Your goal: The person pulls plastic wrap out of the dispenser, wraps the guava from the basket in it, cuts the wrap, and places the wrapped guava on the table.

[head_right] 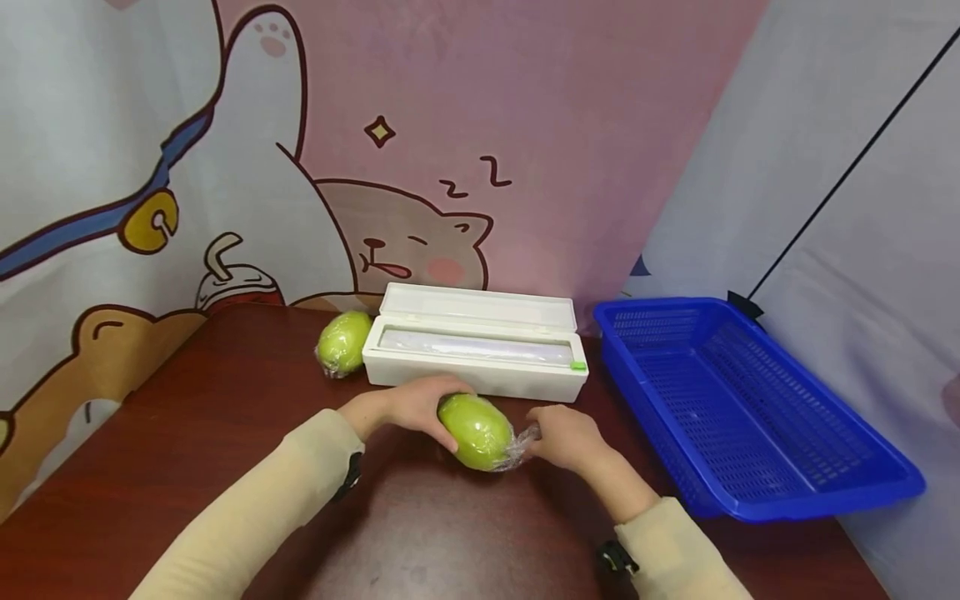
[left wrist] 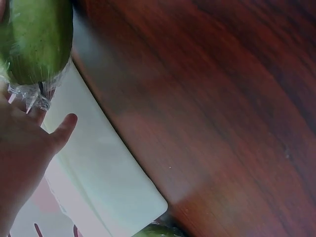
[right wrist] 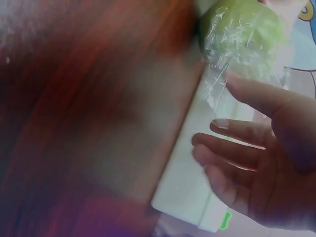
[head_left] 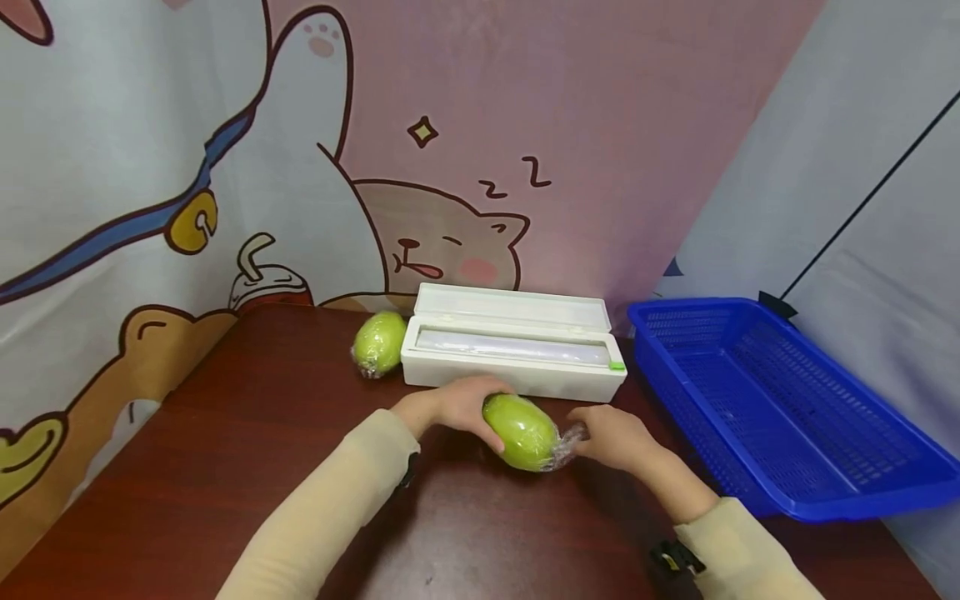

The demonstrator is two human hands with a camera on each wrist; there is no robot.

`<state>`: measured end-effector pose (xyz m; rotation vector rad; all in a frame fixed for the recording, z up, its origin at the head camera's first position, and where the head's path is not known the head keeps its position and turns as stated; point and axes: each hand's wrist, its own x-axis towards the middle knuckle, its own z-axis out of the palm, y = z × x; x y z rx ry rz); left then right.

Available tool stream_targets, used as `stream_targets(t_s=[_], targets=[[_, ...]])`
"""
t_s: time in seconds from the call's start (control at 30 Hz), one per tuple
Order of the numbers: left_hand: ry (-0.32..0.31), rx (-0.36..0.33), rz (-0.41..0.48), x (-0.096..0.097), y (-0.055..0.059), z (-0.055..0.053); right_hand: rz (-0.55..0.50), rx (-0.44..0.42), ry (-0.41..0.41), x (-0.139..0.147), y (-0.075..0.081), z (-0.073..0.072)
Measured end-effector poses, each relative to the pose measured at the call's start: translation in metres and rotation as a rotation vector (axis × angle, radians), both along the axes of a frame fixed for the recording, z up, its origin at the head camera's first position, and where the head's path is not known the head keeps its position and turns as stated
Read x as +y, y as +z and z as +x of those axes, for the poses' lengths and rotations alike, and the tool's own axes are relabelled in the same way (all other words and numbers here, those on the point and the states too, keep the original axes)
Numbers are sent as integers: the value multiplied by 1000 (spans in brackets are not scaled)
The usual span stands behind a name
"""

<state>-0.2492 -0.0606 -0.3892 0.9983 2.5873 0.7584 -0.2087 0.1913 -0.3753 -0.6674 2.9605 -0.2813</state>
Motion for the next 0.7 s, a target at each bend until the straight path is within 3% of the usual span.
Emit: stream_targets(t_s=[0.07, 0.13, 0.3, 0.4, 0.6, 0.7], targets=[[-2, -16, 1, 0, 0, 0, -41, 8, -3, -4, -3, -2], [0, -21, 1, 1, 1, 0, -118, -50, -21, -8, -6, -3], [-17, -6, -13, 2, 3, 1, -396, -328, -93, -22, -10, -6], [-27, -5, -26, 3, 5, 2, -523, -460, -89, -28, -10, -8], [-24, -35, -24, 4, 6, 3, -689, -743, -34, -26, -5, -13], [-19, -42, -22, 5, 6, 3, -713, -822, -53, -27, -2, -14]])
